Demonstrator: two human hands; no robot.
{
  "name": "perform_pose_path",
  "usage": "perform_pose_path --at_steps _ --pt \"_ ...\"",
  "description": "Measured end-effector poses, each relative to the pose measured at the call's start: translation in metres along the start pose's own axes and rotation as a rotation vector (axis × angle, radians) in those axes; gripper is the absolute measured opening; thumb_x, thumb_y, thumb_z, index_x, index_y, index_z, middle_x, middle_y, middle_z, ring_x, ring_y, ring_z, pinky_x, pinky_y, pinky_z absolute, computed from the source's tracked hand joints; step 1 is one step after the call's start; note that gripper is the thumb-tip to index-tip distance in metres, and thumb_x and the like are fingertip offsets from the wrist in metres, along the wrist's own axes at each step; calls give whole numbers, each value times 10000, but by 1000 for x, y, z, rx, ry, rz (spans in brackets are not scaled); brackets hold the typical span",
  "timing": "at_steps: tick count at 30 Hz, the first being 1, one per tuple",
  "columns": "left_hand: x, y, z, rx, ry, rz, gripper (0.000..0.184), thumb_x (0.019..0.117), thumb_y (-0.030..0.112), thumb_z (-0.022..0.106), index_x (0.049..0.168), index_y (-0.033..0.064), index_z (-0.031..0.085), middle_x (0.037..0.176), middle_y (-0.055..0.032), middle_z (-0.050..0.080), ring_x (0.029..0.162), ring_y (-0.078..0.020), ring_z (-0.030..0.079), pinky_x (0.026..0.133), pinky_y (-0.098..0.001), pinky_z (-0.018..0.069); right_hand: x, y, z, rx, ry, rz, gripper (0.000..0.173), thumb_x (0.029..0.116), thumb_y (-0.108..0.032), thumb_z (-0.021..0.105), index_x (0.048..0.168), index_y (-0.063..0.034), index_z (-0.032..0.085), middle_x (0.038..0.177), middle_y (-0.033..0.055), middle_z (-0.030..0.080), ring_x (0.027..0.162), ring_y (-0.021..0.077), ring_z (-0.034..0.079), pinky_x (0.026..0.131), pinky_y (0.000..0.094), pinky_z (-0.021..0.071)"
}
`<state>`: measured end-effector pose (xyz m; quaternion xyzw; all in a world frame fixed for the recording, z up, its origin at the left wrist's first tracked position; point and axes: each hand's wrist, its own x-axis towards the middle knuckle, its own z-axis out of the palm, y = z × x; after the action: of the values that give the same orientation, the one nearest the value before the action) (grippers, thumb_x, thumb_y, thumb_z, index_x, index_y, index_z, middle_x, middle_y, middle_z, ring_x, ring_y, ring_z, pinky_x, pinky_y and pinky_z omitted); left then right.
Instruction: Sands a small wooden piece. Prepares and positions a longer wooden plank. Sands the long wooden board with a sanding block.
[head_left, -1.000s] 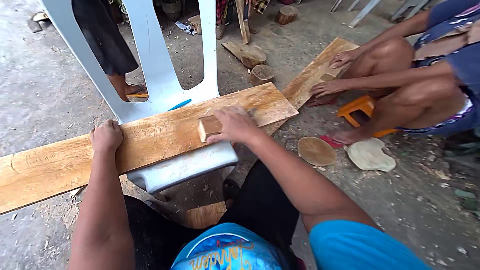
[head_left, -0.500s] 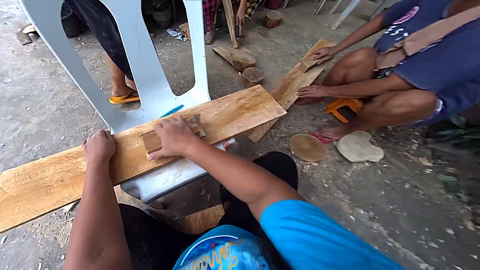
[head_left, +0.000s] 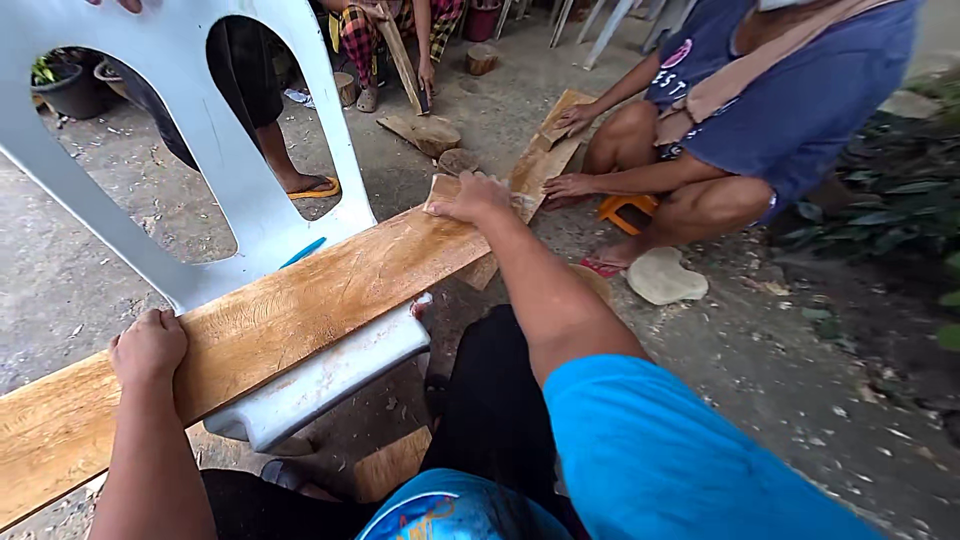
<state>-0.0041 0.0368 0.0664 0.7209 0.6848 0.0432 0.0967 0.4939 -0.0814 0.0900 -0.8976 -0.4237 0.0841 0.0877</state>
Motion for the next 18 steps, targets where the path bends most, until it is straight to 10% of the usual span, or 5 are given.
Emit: perform_pose_path --at_steps 5,14,18 --pt "5 2 3 4 2 -39 522 1130 298 271 1217 -95 605 1275 -359 610 1317 -505 522 1125 -683 308 -3 -10 -1 -12 -10 23 1003 808 -765 692 1462 -26 512 1426 245 578 1357 427 523 1145 674 320" --pt "4 -4 3 -2 10 5 528 1135 310 274 1209 -89 612 1249 -361 618 1290 -511 539 1114 -693 309 -155 -235 70 19 -142 -888 884 761 -772 724 1314 -88 642 1224 139 683 1191 339 614 1052 582 433" --pt "4 -11 2 1 -1 22 539 1133 327 277 1226 -86 611 1254 -362 617 1295 -517 533 1115 -701 302 -167 -222 59 22 -243 -921 798 822 -654 763 1364 -90 604 1289 148 647 1247 329 582 1093 551 401"
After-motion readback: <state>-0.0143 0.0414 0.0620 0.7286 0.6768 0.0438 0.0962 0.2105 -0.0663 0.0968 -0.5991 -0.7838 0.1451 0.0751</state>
